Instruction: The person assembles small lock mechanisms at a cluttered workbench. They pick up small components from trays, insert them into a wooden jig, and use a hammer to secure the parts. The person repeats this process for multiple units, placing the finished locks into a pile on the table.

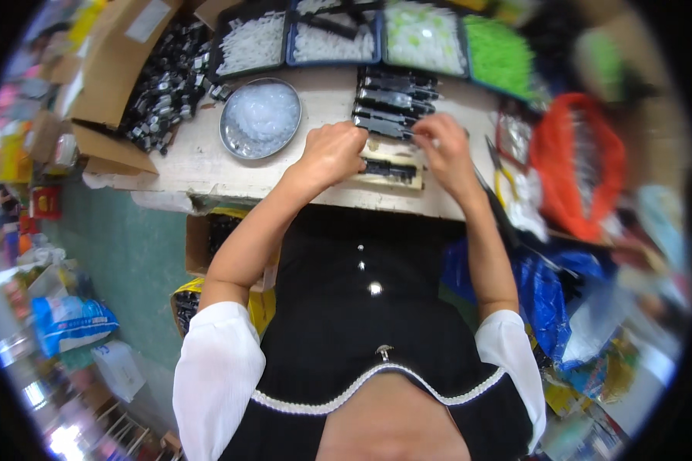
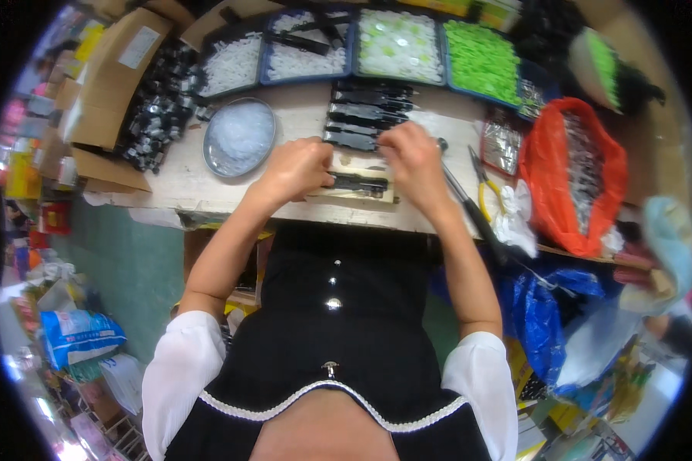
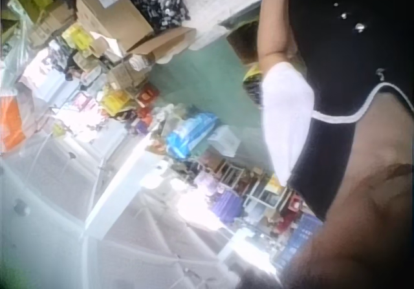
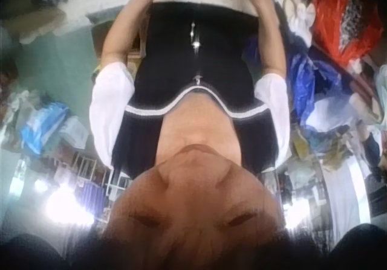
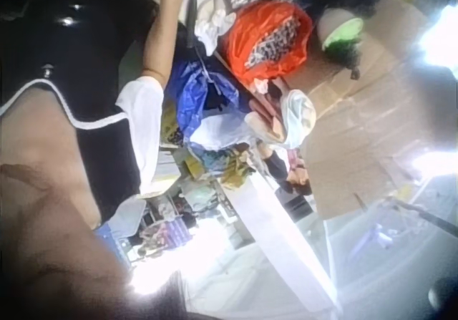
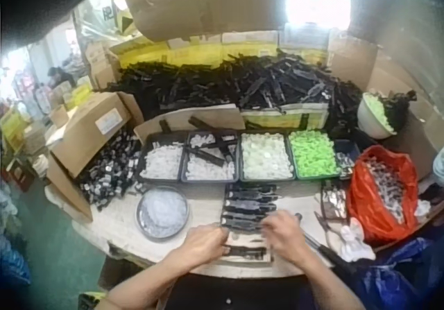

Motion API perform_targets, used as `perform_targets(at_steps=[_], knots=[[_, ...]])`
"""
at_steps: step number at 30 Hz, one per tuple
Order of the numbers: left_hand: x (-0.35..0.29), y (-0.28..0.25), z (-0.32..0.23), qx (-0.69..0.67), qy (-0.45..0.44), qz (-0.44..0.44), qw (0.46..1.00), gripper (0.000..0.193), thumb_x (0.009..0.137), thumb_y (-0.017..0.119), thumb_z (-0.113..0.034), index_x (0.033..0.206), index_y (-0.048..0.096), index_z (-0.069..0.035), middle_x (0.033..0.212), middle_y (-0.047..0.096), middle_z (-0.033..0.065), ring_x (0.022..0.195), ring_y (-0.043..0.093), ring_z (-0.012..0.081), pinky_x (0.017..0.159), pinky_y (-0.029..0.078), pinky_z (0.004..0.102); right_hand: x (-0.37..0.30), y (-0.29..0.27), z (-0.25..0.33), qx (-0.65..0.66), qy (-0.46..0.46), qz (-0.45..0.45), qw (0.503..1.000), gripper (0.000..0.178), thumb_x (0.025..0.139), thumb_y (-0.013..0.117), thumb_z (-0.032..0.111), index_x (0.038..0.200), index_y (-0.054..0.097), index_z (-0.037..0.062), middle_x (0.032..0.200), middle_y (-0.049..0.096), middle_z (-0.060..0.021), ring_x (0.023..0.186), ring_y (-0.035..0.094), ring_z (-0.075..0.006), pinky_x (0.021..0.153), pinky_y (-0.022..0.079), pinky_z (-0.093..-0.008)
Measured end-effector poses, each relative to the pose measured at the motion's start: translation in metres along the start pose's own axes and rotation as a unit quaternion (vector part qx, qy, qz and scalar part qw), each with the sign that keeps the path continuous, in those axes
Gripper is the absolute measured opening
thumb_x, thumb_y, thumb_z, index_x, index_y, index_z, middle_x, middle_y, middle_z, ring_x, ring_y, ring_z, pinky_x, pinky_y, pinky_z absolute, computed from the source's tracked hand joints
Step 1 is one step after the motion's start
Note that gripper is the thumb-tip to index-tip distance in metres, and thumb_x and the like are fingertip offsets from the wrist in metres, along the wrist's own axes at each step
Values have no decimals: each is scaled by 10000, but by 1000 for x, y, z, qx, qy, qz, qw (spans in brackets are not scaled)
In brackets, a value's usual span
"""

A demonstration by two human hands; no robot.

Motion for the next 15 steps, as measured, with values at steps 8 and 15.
perform_targets(at_steps=[8, 15], knots=[[89, -41, -30, -82, 57, -93, 991, 271, 670, 710, -301, 779, 656, -59, 783, 647, 164, 784, 624, 333, 677, 479, 430, -31, -96, -94, -273, 205, -45, 939, 124, 794, 571, 84, 904, 579, 27, 955, 563, -174, 857, 566, -364, 712, 451, -445], [184, -42, -39, 77, 18, -171, 982, 337, 710, 684, -295, 955, 644, -67, 960, 633, 168, 891, 605, 341, 729, 483, 447, -28, -99, -127, -348, 284, 27, 893, 245, 827, 524, 199, 972, 575, 7, 992, 567, -238, 828, 600, -420, 710, 486, -499]])
Point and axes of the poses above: each hand's wrist, its own x-axis towards the middle knuckle, its own y-axis out of the palm, z = x × y, the point moved 5 cm from there along x, towards the middle knuckle
